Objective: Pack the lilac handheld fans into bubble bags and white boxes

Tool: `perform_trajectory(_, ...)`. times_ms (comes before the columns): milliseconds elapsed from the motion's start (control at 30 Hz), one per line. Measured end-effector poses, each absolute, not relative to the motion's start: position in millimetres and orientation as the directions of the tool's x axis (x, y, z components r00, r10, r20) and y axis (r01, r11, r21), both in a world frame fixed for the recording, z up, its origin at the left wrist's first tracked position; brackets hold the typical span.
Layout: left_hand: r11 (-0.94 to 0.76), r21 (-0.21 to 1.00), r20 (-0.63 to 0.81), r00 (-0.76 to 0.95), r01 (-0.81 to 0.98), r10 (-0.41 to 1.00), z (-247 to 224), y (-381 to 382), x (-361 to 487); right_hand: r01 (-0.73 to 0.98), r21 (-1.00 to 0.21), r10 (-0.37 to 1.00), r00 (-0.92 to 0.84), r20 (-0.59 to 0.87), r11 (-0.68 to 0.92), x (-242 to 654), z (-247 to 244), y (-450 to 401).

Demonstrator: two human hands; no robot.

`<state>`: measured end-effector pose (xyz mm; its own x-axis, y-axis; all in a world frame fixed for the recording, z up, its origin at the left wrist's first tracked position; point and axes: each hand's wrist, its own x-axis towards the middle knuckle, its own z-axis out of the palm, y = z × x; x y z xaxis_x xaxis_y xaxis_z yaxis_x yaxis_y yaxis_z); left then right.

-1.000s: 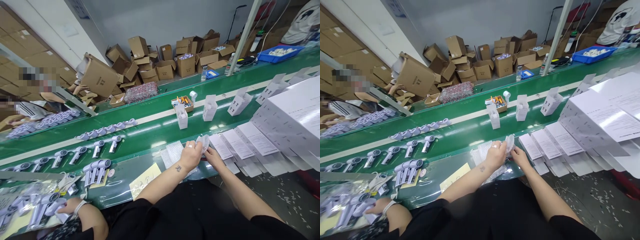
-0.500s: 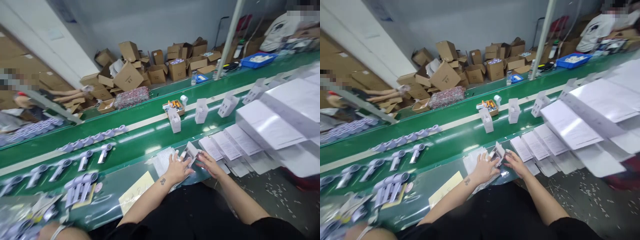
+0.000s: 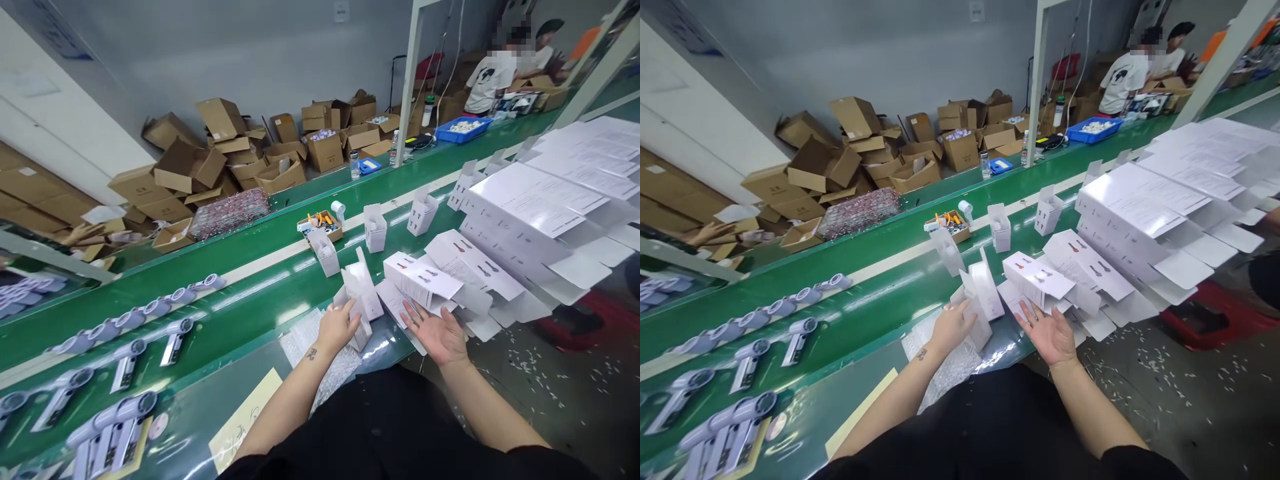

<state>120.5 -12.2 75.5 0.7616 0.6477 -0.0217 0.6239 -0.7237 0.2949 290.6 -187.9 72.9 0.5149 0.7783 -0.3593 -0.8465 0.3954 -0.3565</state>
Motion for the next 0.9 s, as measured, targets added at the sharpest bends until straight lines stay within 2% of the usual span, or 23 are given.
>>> perform_trajectory(67,-0.76,0.285,-0.028,0.798,0.584,0.602,81.2,-9.3,126.6,-0.891,-0.296,0.742,0.452,-0.495,0.345,289.2,56.4,-192.2)
perform_trajectory(200,-0.78,0.293,-0.068,0.825,0.553,0.56,87.7,-6.0,125.2,-0.919,-0.249,0.655,0.392,-0.646,0.304,290.4,33.1,-192.9)
perform_trajectory(267,-0.72,0.359,-0.059,0.784,0.594,0.618,91.7,2.5,115.0,-0.923,-0.238,0.588,0.377,-0.716,0.302,290.7,25.4,-188.1)
perform_trajectory(333,-0.617,0.482,-0.043,0.721,0.622,0.692,97.5,18.9,99.7,-0.925,-0.225,0.553,0.366,-0.748,0.307,290.1,18.4,-182.0)
perform_trajectory(400,-0.481,0.601,-0.033,0.622,0.638,0.783,104.0,41.2,83.1,-0.923,-0.208,0.562,0.364,-0.743,0.324,288.9,11.5,-176.1)
perform_trajectory(467,-0.358,0.642,-0.023,0.484,0.678,0.875,109.0,64.7,71.0,-0.928,-0.169,0.571,0.341,-0.747,0.333,287.1,4.9,-170.5)
perform_trajectory(567,-0.267,0.539,0.05,0.286,0.799,0.957,108.2,95.1,71.2,-0.944,-0.081,0.551,0.255,-0.795,0.321,284.2,-3.3,-162.9)
perform_trajectory(700,-0.204,0.37,0.137,0.163,0.907,0.977,89.3,128.1,100.9,-0.957,0.003,0.529,0.158,-0.834,0.291,282.8,-11.5,-160.2)
perform_trajectory(800,-0.135,0.343,0.102,0.107,0.93,0.989,71.5,147.1,122.9,-0.954,-0.038,0.558,0.207,-0.804,0.298,285.8,-18.8,-166.0)
perform_trajectory(900,-0.12,0.376,0.081,0.096,0.919,0.992,58.0,146.8,135.1,-0.958,-0.117,0.631,0.262,-0.73,0.263,288.7,-27.4,-171.9)
